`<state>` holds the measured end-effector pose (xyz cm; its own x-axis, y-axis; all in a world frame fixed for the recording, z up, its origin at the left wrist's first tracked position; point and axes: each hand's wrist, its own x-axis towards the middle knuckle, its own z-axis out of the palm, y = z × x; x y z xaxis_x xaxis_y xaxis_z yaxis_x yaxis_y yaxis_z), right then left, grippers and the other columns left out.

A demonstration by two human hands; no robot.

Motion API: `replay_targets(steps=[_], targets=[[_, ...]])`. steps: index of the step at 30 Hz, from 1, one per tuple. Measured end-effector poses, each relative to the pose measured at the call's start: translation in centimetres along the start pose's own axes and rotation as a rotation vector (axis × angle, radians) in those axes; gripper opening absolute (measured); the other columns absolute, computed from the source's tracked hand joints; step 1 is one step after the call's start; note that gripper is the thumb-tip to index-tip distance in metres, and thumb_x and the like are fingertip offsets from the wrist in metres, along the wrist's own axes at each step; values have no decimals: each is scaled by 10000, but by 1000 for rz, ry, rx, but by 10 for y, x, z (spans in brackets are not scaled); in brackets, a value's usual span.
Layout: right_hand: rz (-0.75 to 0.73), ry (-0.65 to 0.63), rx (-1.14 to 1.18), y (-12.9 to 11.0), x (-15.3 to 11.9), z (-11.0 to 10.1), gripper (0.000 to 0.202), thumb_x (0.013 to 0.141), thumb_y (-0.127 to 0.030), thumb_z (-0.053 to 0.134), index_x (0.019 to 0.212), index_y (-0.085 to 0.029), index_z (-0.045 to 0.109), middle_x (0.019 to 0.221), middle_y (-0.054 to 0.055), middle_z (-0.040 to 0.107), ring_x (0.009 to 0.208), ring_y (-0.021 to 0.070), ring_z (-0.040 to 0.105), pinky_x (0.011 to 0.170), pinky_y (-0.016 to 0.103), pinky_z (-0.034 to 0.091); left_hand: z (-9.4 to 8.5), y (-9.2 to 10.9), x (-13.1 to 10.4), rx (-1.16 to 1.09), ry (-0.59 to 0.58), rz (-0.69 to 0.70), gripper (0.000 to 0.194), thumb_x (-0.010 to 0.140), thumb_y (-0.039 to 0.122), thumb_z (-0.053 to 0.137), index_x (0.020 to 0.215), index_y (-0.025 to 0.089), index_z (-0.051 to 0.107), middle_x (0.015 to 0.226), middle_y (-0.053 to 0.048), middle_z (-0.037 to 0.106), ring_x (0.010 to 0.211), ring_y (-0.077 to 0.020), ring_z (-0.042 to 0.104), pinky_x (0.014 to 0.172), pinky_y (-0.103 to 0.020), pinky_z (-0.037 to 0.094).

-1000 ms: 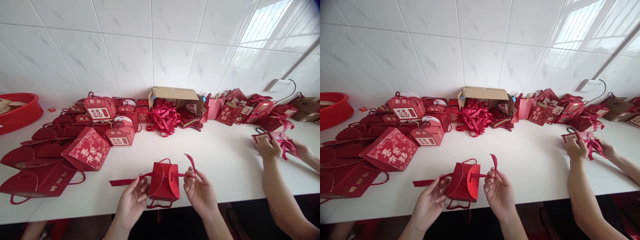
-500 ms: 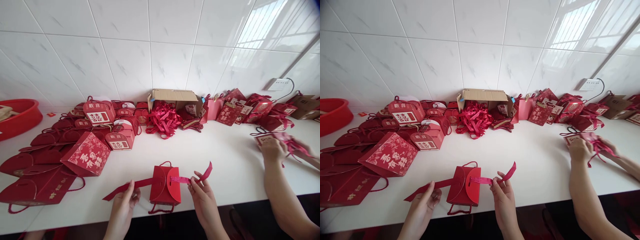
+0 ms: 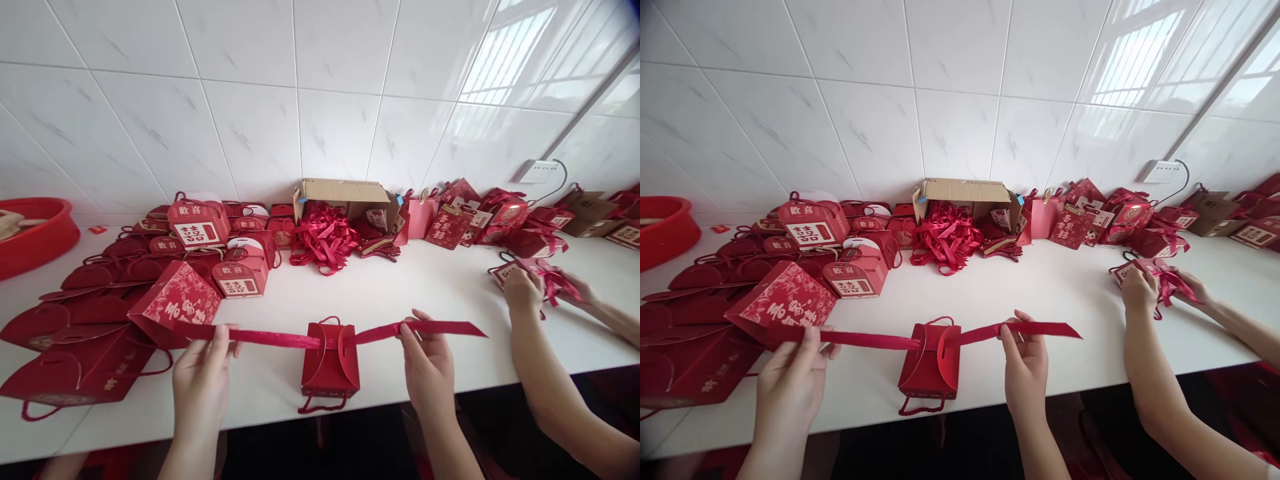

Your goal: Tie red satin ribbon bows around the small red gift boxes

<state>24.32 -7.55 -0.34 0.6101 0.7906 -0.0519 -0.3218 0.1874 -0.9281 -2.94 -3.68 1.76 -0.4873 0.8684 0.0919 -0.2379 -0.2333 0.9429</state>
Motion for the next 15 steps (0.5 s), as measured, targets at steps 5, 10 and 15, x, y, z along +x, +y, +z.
replay_targets(steps=[5,10,15], targets=[[-180,-72,29,-24,9,13,263,738,-325,731,956,-215,634,806,14,651,810,164,623,771,323,481,33,26,7,-21,-101,208,187,645,262,796,734,180,653,645,33,591,592,-86,507,548,-205,421],[-265,-274,-6,-49,13,34,146,781,-316,691,861,-197,665,800,30,673,794,166,625,751,312,490,64,47,7,42,-263,333,155,681,285,764,765,193,672,678,25,607,598,-97,520,582,-223,437],[-320,-368,-86,-64,9,52,142,784,-320,686,859,-210,638,692,-3,654,657,139,601,648,272,477,80,56,1,91,-412,386,137,741,321,709,742,185,685,662,16,604,598,-110,514,569,-233,421]])
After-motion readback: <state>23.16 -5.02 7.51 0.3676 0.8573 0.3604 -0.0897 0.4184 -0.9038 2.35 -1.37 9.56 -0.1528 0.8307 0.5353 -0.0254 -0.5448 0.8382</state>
